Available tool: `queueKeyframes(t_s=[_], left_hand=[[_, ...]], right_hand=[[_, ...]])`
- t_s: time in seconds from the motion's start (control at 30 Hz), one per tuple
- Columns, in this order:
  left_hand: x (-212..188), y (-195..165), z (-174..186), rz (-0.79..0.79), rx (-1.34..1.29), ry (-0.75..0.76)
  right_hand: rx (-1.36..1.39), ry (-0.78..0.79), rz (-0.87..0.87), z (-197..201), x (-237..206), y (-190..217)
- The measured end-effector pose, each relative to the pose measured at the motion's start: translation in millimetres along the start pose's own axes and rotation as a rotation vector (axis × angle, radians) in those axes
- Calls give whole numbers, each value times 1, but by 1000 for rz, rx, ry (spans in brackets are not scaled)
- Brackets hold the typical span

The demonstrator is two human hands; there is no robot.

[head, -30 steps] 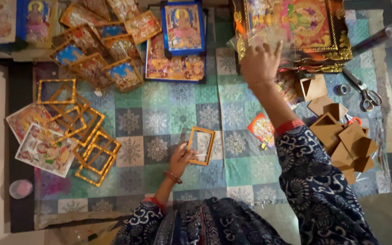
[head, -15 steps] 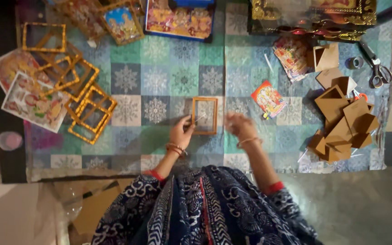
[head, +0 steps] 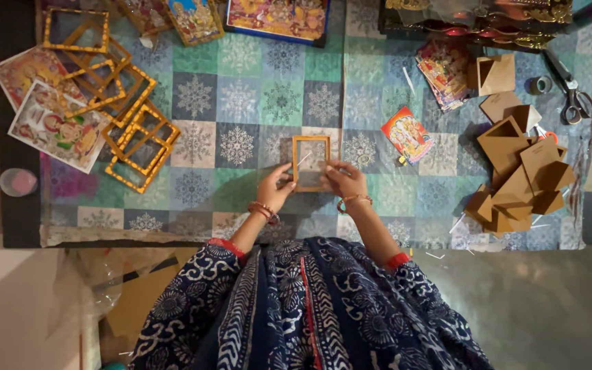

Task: The person picks up a small wooden picture frame, places a printed image into it, and presses a cardboard backing board into the frame to secure the print. They then set the finished frame aside and reach for another print to continue.

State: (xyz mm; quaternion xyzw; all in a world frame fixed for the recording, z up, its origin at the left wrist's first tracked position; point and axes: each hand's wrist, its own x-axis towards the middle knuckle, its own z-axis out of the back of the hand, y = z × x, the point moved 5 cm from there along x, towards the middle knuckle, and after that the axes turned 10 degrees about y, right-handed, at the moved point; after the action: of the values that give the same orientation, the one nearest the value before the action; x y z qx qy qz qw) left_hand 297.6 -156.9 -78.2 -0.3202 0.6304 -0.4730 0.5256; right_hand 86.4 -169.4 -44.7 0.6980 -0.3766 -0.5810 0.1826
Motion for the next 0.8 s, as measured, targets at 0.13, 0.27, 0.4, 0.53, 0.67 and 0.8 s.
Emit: queueKeyframes(t_s=[0.13, 0.27, 0.4, 0.53, 0.67, 0.8], left_hand=[[4, 1, 0, -4, -144, 34], [2, 5, -1, 53, -285, 55], [0, 3, 1, 49, -273, 36], [-1, 4, 0, 74, -287, 25], [-1, 10, -1, 56, -360, 39], [-1, 14, 1, 49, -263, 6]], right_hand=[[73, 43, 52, -6, 4, 1], [56, 27, 68, -8, 6, -5], [45, 24, 76, -8, 6, -7], [79, 66, 90, -8, 5, -9], [57, 56, 86, -7, 7, -11], [53, 84, 92, -8, 11, -9]])
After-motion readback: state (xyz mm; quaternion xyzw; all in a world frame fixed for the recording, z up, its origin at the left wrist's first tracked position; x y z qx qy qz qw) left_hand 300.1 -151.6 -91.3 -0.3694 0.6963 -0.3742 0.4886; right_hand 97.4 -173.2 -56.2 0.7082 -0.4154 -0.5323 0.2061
